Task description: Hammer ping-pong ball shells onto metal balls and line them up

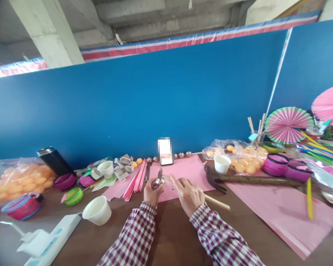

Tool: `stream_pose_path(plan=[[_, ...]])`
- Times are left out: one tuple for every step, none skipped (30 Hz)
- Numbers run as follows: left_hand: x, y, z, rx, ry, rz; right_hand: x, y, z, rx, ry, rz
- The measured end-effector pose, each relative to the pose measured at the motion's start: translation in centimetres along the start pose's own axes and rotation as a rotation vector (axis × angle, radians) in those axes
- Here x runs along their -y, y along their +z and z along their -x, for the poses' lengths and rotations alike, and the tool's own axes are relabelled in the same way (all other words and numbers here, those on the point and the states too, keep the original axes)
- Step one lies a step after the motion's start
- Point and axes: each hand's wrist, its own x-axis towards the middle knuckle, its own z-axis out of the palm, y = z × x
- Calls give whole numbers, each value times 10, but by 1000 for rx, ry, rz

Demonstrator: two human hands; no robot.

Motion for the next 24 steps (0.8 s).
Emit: stream_pose_path(plan=[[0, 0, 0, -13, 0, 4, 1, -1, 0, -15, 5, 0], [1, 1, 0, -21, -2, 5, 2, -2, 0, -22, 8, 2], [1, 1, 0, -19, -7, 4, 2, -3, 0, -19, 11, 8], [1, 2, -1, -12, -7, 3, 3, -3, 0, -8, 10, 14], [1, 2, -1, -8, -5, 1, 3, -3, 0, 3, 3, 18], [1, 2, -1, -9, -2, -3, 3, -3, 0, 8, -7, 16], [2, 2, -1, -18, 0, -14, 3, -3, 0, 5, -18, 10], [2, 2, -2, -34, 0, -29, 2, -3, 0, -6, -26, 0], [2, 1, -2, -51, -2, -45, 2, -3, 0, -15, -31, -10], [2, 1, -2, -57, -6, -57, 2, -3, 0, -18, -36, -17], [2, 0, -2, -51, -11, -65, 2, -3, 0, -11, -39, -18], [2, -1, -2, -32, -12, -60, 3, -3, 0, 5, -40, -15], [2, -2, -2, -8, -9, -45, 4, -3, -1, 22, -41, -12], [2, -2, -3, 14, -5, -25, 4, -4, -1, 37, -38, -8], [3, -3, -3, 27, -4, -11, 5, -4, -1, 47, -28, -7], [3, -3, -3, 26, -3, -3, 5, -4, -1, 50, -11, -6], [4, -3, -3, 22, -3, -1, 4, -5, -2, 51, 13, -3], [4, -4, -3, 20, -3, -1, 3, -5, -2, 55, 38, 1], [5, -4, -4, 25, -6, -1, 2, -5, -2, 63, 62, 8], [5, -4, -4, 30, -7, -1, 0, -4, -2, 75, 82, 16], [6, -4, -5, 35, -7, 0, -2, -4, -3, 88, 99, 25], [6, -5, -5, 43, -7, -2, -3, -4, -3, 100, 115, 33], [7, -5, -6, 45, -7, -8, -4, -3, -3, 109, 129, 41], [7, -6, -6, 46, -4, -17, -5, -3, -3, 117, 140, 49]])
